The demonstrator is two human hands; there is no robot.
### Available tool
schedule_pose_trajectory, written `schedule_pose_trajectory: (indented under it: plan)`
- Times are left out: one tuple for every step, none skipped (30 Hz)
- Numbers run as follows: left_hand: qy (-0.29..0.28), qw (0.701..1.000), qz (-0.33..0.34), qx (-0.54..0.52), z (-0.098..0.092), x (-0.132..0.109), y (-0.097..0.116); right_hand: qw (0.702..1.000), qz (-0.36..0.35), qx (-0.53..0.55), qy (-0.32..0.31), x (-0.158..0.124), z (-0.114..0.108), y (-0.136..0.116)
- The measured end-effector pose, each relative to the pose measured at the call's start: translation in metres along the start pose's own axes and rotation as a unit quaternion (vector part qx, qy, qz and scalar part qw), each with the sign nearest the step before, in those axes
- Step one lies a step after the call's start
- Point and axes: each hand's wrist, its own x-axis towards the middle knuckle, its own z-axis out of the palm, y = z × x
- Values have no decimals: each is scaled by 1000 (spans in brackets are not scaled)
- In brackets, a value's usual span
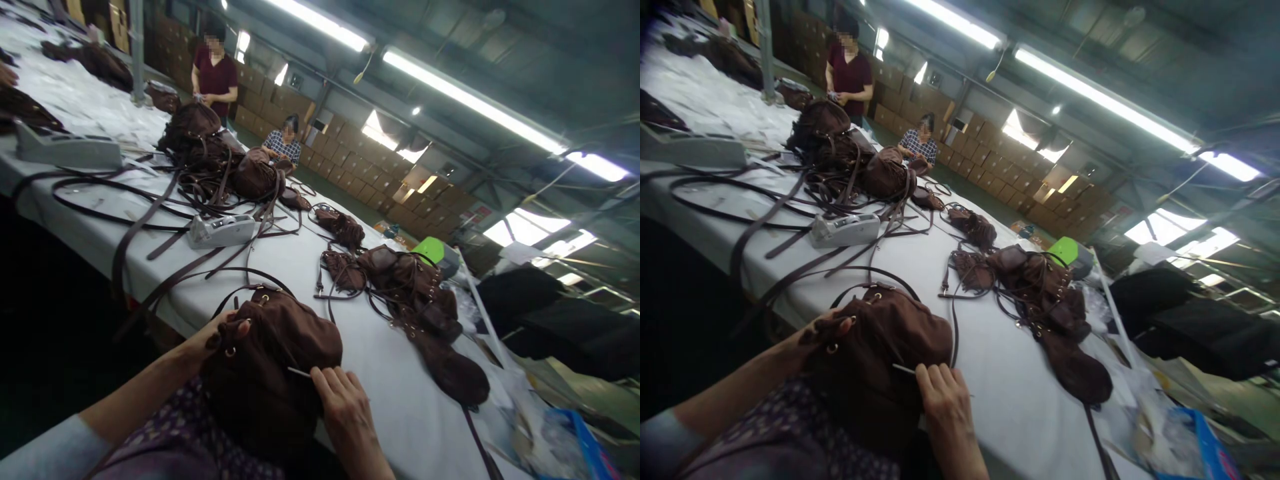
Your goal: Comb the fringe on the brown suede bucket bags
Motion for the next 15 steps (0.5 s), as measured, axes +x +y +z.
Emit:
schedule_pose_trajectory:
  plan:
    - [5, 1000, -1, -4, 3, 0, -1, 1000, 0, -6, 4, -7, 2, 3]
    - [9, 1000, -3, -9, 6, 1, -2, 1000, 0, -11, 9, -13, 3, 7]
    - [12, 1000, -6, -15, 9, 2, -3, 1000, 0, -15, 16, -19, 4, 10]
    - [16, 1000, -12, -23, 12, 3, -5, 1000, 0, -17, 22, -26, 6, 15]
    - [24, 999, -19, -32, 13, 4, -6, 999, 1, -19, 25, -34, 6, 20]
    - [36, 998, -25, -42, 14, 6, -6, 999, 6, -22, 30, -44, 7, 27]
    - [53, 997, -31, -51, 12, 7, -6, 999, 16, -26, 34, -55, 6, 34]
    - [73, 995, -36, -58, 10, 8, -4, 998, 31, -34, 42, -67, 6, 42]
    - [93, 993, -38, -60, 6, 9, -2, 996, 55, -44, 58, -79, 4, 49]
    - [109, 992, -37, -56, 2, 9, 2, 990, 102, -58, 78, -89, 3, 55]
    - [122, 991, -35, -47, -1, 8, 5, 976, 177, -72, 99, -98, 1, 57]
    - [129, 991, -30, -35, -3, 7, 9, 952, 271, -81, 114, -102, -2, 55]
    - [129, 991, -22, -23, -3, 5, 12, 919, 366, -79, 123, -101, -4, 49]
    - [122, 992, -16, -11, -1, 3, 14, 883, 447, -65, 125, -94, -5, 38]
    - [109, 994, -13, 0, 3, 1, 14, 858, 498, -41, 124, -83, -6, 23]
